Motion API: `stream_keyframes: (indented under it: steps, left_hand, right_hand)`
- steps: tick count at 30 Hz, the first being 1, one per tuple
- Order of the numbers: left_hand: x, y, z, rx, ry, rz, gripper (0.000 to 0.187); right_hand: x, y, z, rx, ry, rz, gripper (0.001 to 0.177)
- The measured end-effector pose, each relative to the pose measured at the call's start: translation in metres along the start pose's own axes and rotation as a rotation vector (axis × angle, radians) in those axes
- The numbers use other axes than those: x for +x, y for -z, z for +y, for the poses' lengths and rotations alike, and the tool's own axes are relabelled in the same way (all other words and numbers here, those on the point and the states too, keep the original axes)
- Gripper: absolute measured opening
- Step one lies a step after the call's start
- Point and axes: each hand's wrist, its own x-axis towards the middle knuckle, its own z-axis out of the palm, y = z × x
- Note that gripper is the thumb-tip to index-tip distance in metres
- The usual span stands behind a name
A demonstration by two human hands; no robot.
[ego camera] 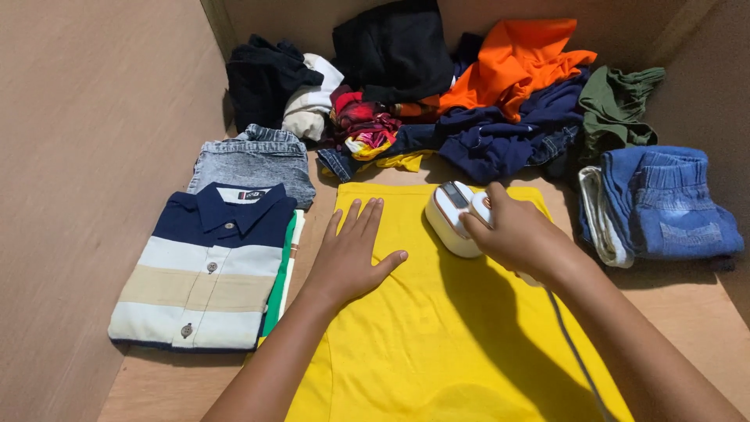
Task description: Steam and fold various articles of clothing using a handheld steamer on a wooden surface.
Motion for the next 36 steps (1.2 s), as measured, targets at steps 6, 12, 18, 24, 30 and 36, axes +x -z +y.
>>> stream_keyframes:
  steps: [6,12,18,24,30,36]
  left_hand:
    - [-0.002,-0.004,-0.002,0.014,-0.004,-0.004,0.095]
    - [0.0,-0.001,0.0,0.008,0.007,-0.015,0.092]
    - [0.0,-0.002,-0.001,0.021,0.012,-0.017,0.09]
    - [0.0,-0.001,0.0,0.014,-0.017,0.013,0.088]
    - [0.001,0.0,0.001,0.012,0.01,-0.014,0.089]
    - [0.007,0.004,0.007,0.031,0.02,-0.016,0.088]
  right_hand:
    - [0.0,0.017,0.001,0.007,-0.105,-0.085,0.064]
    - [0.008,0.017,0.016,0.018,-0.135,0.04,0.061]
    - [-0.017,0.023,0.021,-0.045,-0.193,-0.093,0.068]
    - [0.007,0.034,0.044,0.001,-0.266,-0.046,0.068]
    - [0.004,0.032,0.051,-0.034,-0.215,0.064,0.064]
    - [-0.029,0.035,0.042,-0.018,-0.267,-0.046,0.074]
